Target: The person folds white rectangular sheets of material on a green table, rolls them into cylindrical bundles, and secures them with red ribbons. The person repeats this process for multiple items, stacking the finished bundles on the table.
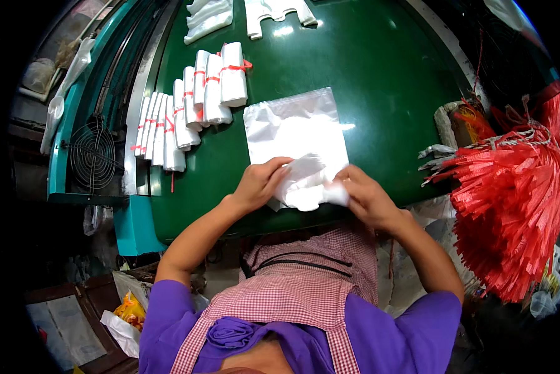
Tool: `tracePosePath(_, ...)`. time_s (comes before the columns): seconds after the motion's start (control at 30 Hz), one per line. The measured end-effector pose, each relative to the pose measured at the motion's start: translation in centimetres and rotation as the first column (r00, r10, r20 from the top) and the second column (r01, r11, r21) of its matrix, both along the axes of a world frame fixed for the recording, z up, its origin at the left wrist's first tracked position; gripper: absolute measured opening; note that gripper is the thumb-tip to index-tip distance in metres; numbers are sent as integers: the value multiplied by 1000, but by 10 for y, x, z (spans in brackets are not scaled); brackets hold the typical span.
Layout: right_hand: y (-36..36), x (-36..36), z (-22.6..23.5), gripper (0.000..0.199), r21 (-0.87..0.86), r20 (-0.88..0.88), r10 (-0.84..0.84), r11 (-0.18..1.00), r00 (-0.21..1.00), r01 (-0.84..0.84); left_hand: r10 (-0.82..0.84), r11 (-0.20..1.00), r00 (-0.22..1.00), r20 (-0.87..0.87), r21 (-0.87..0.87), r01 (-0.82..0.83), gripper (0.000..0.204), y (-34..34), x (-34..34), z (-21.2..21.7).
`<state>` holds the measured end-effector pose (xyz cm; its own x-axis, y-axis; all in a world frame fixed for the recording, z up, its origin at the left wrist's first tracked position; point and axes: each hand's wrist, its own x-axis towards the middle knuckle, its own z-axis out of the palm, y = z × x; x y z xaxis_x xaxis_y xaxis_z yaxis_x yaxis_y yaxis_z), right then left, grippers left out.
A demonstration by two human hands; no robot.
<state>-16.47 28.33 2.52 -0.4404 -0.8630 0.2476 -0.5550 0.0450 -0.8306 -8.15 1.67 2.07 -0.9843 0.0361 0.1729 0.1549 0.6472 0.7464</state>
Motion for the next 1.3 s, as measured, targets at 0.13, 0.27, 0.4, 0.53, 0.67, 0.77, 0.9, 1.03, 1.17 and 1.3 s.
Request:
tracePosePath(0.13,-47,3,-4,22,76,135,-218,975,967,209,-122,891,992,31,-437,123,15,8,-3,-18)
tracePosePath(0.27,-59,33,-11,20,330,-324,-24,934,946,137,-70,883,942,-328,-460,-94,27,9,52,-16)
tracePosePath(0.4,-56,30,-27,25,139,-553,31,989,833,56,-254,763,930,-265,-646,24,38,35,96,-30)
tracePosePath(0.53,-66,3,-29,46,241,-696,6,944,718,226,-246,799,894,-375,-600,-32,32,34,65,-37)
tracePosePath(0.67,-59,-26,-19,50,82,-187,-140,984,972,157,-5,950,1000,29,-311,13,20,18,12,-13)
tracePosePath(0.77,-59,-19,-9,59,128,-336,-71,984,939,121,125,935,985,121,-346,-76,19,-1,-23,-1)
tracePosePath(0.9,-61,-16,-36,68,191,-588,-56,960,807,205,-5,865,884,-468,-445,-231,32,-3,-17,1)
tracePosePath(1.03,-60,-12,-37,65,108,-585,-117,969,802,221,-177,798,929,-324,-600,-58,45,17,13,-2)
tracePosePath(1.17,-44,26,-21,56,-158,-422,-226,972,878,174,-78,758,984,-159,-651,-45,37,15,-11,-14)
tracePosePath(1.3,-31,58,-42,58,-76,811,-90,963,578,258,-71,889,985,-156,-457,-8,30,-4,-33,-4)
